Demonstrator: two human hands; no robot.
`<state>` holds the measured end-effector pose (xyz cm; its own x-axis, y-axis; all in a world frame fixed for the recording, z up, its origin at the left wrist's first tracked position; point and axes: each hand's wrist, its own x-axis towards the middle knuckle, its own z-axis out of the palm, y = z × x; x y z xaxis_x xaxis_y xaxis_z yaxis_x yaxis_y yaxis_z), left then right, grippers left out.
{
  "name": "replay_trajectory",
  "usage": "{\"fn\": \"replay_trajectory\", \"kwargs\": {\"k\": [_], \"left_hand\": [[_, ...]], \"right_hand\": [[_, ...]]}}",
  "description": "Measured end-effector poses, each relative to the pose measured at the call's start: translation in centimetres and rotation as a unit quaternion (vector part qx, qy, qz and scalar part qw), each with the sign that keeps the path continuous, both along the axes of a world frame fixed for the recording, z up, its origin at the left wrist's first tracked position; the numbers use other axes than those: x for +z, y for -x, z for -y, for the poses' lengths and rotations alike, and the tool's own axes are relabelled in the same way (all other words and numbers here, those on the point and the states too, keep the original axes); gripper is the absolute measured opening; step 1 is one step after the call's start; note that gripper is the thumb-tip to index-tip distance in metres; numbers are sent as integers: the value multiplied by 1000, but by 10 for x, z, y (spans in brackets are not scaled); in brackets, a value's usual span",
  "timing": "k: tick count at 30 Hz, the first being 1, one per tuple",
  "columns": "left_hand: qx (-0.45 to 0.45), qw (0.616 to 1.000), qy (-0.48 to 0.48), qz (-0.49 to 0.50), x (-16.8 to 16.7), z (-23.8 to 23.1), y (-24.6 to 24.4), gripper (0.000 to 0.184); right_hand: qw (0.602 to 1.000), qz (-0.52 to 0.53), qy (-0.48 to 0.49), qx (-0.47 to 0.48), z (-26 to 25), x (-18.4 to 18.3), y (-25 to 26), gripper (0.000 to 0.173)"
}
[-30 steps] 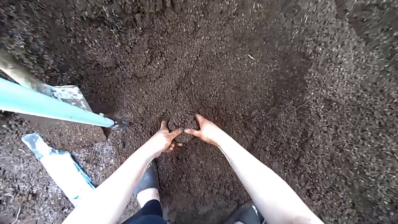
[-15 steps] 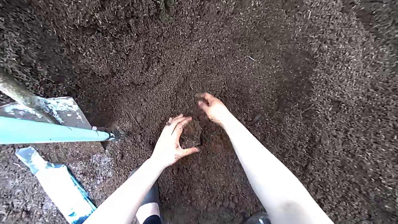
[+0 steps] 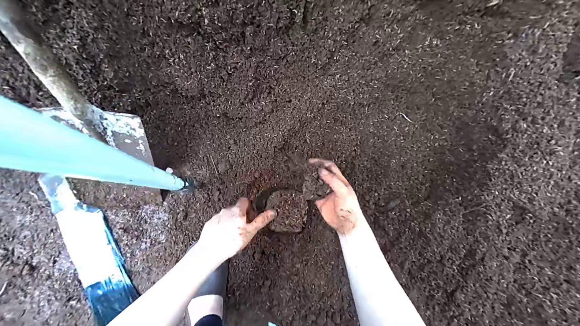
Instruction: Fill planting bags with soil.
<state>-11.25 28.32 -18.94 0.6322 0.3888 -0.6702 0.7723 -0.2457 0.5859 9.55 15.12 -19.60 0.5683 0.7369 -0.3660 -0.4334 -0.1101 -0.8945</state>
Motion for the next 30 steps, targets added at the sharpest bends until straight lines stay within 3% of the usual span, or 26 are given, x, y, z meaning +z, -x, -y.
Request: {"fn": "replay_trajectory", "kwargs": {"k": [4,9,13,15,18,20,23,25,27,28,30], "left_hand": [[-20,991,129,26,-8,18,3,75],[-3,992,124,22,-5,29,0,66],[14,992,121,43,-8,31,2,60],[18,991,112,66,-9,32,1,51],[36,990,106,82,-8,36,-1,43],[52,988,112,93,-9,36,0,40],[61,984,129,103,-10,32,2,40],[72,981,144,111,-12,38,3,38],[83,978,142,125,-11,40,0,38],[83,979,137,129,-12,40,1,39],[59,985,136,93,-8,32,3,53]], "right_hand": [[996,4,-76,-41,1,18,35,34],[956,279,-60,-71,-6,35,39,42],[799,567,191,-59,-23,45,14,64],[727,645,235,7,-37,33,21,64],[634,734,222,102,-57,-5,42,47],[625,740,209,133,-62,-8,48,44],[617,748,218,109,-68,24,48,40],[584,765,242,121,-64,2,56,37],[566,787,205,136,-66,-20,54,30],[568,784,198,153,-68,-15,49,29],[622,706,266,208,-64,16,35,41]]}}
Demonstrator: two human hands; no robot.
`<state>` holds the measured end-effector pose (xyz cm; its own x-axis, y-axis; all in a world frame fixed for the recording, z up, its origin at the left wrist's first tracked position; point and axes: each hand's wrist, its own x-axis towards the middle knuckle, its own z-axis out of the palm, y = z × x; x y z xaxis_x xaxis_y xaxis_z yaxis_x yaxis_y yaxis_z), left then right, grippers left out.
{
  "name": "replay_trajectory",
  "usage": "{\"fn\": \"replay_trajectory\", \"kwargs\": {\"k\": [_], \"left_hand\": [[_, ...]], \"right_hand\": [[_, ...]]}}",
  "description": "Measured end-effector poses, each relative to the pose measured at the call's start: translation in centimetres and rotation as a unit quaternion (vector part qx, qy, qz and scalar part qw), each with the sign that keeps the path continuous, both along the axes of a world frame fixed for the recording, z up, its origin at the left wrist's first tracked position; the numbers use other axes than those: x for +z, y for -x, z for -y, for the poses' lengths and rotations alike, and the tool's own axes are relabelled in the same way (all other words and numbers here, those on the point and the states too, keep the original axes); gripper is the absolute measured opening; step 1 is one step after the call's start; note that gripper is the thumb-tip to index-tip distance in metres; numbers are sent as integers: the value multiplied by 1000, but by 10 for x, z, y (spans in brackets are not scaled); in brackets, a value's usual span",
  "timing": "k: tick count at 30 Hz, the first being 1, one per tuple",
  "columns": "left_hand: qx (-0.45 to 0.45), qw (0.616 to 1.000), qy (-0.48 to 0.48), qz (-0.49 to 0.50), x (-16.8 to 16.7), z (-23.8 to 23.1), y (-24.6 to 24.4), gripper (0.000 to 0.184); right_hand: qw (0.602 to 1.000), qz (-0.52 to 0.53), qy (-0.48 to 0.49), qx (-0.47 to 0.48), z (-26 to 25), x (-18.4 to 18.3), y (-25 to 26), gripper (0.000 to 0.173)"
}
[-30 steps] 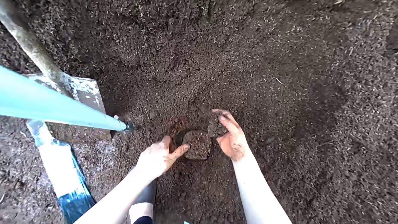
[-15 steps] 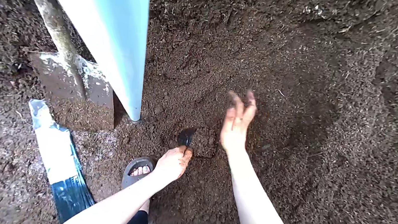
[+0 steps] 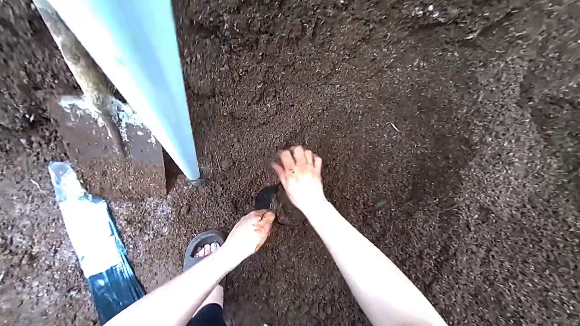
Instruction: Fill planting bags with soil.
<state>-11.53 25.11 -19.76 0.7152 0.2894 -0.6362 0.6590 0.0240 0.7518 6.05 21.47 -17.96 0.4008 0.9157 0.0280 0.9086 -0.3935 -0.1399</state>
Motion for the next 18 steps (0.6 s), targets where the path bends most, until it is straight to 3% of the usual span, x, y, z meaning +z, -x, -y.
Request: {"fn": "replay_trajectory", "kwargs": {"k": [1,3,5,6,10,14,18], "left_hand": [[-8,999,10,-30,2,-4,1,64],[-17,995,47,-82,4,-6,-3,81],[-9,991,85,-108,5,-3,-11,82],[10,990,96,-108,3,-1,-15,79],[82,988,84,-97,3,4,-23,63],[162,982,67,-70,6,15,-22,52],[190,978,68,55,24,21,15,40]], "right_hand": [[993,-70,77,-52,7,18,-12,54],[932,-225,246,-141,31,31,-39,82],[855,-355,347,-151,53,16,-45,89],[842,-388,350,-135,59,8,-42,85],[891,-341,290,-74,60,-2,-31,66],[919,-231,309,-80,51,23,-9,59],[942,-235,229,-68,64,49,14,59]]}}
